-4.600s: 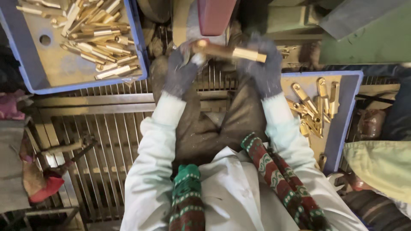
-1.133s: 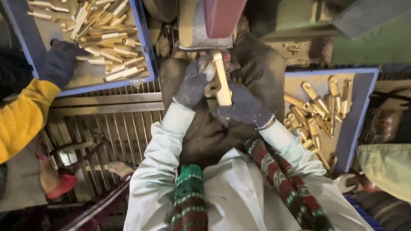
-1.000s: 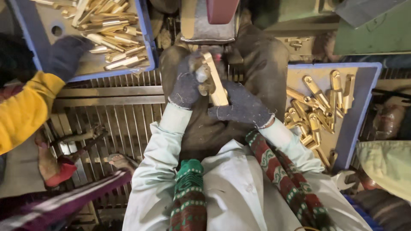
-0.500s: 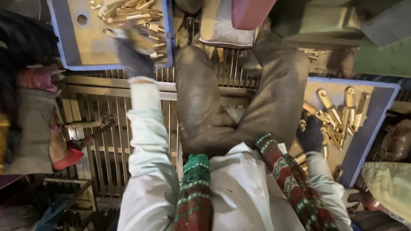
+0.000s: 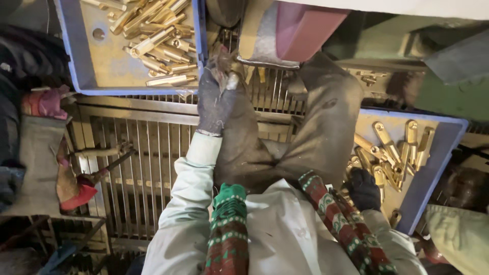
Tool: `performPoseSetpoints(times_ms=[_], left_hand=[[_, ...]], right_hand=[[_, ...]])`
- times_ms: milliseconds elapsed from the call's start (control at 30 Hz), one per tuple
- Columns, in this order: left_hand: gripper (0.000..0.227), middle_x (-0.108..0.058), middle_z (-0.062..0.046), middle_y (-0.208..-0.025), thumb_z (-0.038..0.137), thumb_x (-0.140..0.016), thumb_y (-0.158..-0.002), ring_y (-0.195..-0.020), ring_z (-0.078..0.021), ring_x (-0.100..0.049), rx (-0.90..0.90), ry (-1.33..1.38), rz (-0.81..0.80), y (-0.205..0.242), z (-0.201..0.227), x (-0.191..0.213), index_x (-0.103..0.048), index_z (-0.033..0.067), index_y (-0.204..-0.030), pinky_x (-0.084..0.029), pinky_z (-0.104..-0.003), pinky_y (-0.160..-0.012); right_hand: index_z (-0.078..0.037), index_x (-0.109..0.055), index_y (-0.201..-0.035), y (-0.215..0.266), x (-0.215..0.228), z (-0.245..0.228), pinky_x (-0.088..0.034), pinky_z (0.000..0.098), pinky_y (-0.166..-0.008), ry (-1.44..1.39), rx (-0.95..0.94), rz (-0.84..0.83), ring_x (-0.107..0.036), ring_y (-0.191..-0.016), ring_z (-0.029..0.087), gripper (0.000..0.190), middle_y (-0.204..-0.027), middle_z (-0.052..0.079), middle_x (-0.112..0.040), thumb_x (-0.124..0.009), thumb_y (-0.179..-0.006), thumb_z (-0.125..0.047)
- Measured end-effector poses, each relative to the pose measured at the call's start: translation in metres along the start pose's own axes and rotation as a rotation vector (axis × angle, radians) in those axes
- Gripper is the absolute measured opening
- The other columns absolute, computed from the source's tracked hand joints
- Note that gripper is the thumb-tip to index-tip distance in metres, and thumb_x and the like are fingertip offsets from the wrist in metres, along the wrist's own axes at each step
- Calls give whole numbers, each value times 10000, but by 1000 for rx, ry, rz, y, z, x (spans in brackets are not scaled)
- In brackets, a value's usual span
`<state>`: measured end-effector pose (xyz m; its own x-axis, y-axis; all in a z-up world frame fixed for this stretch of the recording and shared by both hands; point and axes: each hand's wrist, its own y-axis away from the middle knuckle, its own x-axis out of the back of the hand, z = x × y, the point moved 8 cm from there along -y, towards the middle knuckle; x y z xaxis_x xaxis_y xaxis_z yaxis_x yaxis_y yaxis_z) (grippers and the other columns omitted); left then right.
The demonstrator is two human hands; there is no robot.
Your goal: The person sits on the floor and repeatedly rubs brass-colored metal parts against a rotating grinding wheel to smooth or polish their surfaces. Finished pieces are placed into a blue bin to the right.
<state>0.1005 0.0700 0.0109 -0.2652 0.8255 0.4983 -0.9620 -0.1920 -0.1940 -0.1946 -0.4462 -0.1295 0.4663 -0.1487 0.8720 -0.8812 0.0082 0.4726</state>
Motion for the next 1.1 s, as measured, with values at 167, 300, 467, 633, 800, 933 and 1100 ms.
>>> performPoseSetpoints(times_ms=[167,300,467,633,800,933,1100], left_hand=[[405,-723,-117,-1047,306,-610,-1060,-872,-234,-703,222,302,34,10,-26,4,-596,4,-1330,-549,-351,-714],[380,-730,-138,-1067,268,-680,-1027,-932,-226,-704,228,44,37,25,-24,12,-625,-11,-1280,-556,-359,-798],[427,-696,-145,-1265,251,-671,-1074,-1085,-198,-667,198,364,-36,42,5,-4,-565,-15,-1391,-566,-331,-945],[423,-674,-133,-1239,236,-690,-1108,-1049,-180,-634,251,473,-164,42,42,-21,-562,-9,-1427,-518,-303,-878],[397,-710,-58,-944,255,-691,-1025,-735,-112,-658,522,626,-236,47,23,-42,-594,10,-1323,-494,-235,-581],[444,-709,-38,-1044,301,-687,-1038,-808,-97,-645,514,504,-377,47,14,-49,-585,27,-1372,-478,-220,-628],[480,-682,-4,-1034,345,-661,-1017,-762,-80,-576,477,414,-429,37,22,-57,-603,32,-1377,-439,-221,-566]], right_hand=[[-196,-622,-1247,14,12,5,-530,547,-855,-21,-8,190,-629,-1042,423,452,-1202,157,-648,-721,-846,-380],[-153,-615,-1139,8,-38,-1,-522,549,-789,-109,-257,76,-643,-956,424,356,-1038,193,-653,-656,-790,-206],[-93,-566,-1122,9,-73,-15,-503,557,-762,-94,-301,295,-644,-920,447,110,-995,211,-634,-504,-1060,-160],[-71,-592,-1205,13,-76,-21,-495,578,-727,-441,-373,384,-618,-915,482,298,-1027,269,-657,-601,-942,-209],[-80,-623,-1113,1,-80,-13,-521,527,-820,-536,-568,244,-650,-980,422,228,-1000,209,-680,-639,-1001,-278],[-89,-625,-1023,-4,-6,-31,-541,418,-787,-717,-127,386,-656,-905,339,262,-970,140,-668,-747,-848,-240],[-49,-680,-1122,-15,58,-54,-544,308,-595,-1987,-474,87,-671,-726,171,353,-911,72,-697,-703,-806,-206]])
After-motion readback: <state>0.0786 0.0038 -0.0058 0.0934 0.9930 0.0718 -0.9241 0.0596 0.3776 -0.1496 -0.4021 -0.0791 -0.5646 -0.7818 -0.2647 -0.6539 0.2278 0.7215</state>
